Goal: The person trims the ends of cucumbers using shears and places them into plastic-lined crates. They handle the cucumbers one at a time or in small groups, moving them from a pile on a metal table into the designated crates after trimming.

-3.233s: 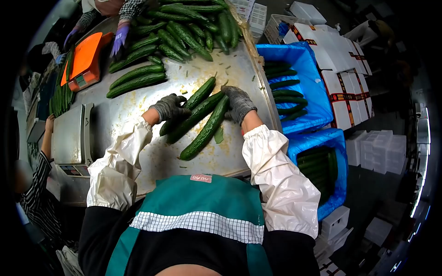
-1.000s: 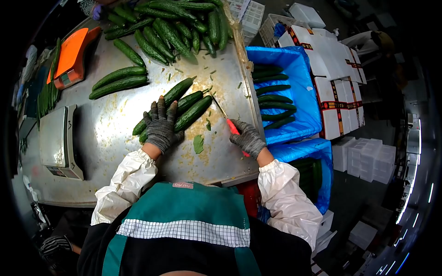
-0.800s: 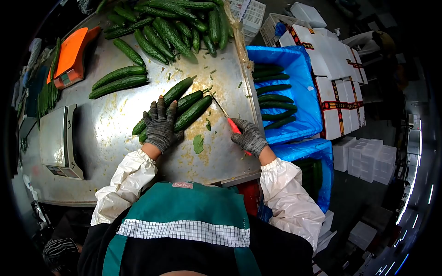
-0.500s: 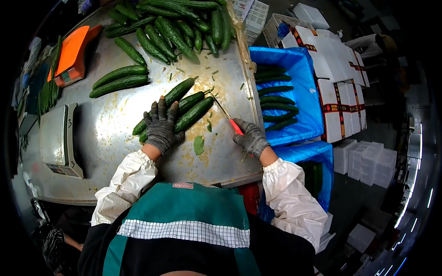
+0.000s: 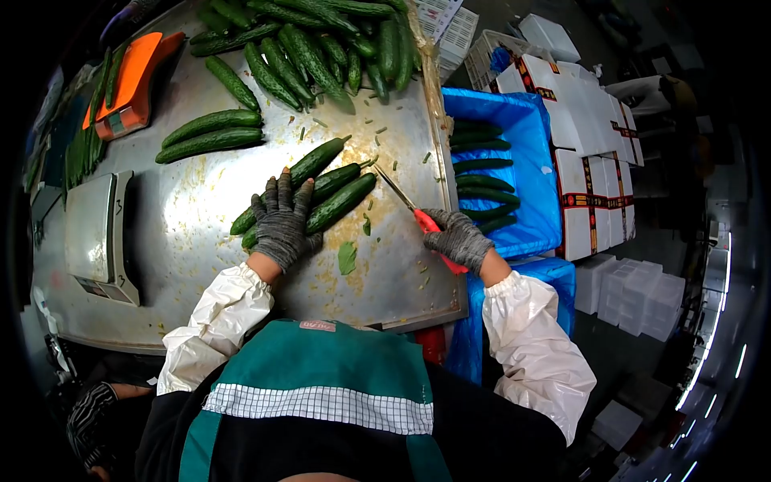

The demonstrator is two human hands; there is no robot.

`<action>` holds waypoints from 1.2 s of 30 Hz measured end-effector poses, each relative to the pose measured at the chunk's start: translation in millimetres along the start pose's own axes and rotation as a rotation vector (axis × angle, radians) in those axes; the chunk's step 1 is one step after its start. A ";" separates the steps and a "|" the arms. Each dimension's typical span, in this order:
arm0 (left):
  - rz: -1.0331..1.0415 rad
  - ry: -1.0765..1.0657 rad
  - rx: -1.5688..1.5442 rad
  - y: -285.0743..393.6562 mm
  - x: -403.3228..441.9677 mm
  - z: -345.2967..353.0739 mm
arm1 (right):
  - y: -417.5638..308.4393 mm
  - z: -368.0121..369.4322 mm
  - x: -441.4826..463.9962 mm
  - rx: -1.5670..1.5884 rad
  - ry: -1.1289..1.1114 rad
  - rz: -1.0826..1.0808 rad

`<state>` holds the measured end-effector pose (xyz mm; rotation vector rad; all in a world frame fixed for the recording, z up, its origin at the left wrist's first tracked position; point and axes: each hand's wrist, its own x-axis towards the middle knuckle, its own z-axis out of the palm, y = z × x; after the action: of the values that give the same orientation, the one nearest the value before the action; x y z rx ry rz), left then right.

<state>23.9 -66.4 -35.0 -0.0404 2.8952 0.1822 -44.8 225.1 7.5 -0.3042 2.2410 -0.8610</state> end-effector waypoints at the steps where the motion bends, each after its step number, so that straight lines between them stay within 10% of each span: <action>1: -0.004 -0.006 0.005 0.2 -0.1 -0.1 | -5.5 -5.6 -0.2 0.106 -0.047 0.065; 14: -0.011 -0.036 -0.010 0.7 -0.1 -3.8 | -51.0 -36.8 33.2 0.216 -0.310 0.319; 36: 0.017 0.029 -0.050 -2.7 -0.3 0.9 | -58.4 -26.8 44.2 -0.125 -0.216 0.150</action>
<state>24.5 -68.9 -36.1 -0.0271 2.9204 0.2586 -97.1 175.1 36.7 -0.2693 2.0887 -0.5822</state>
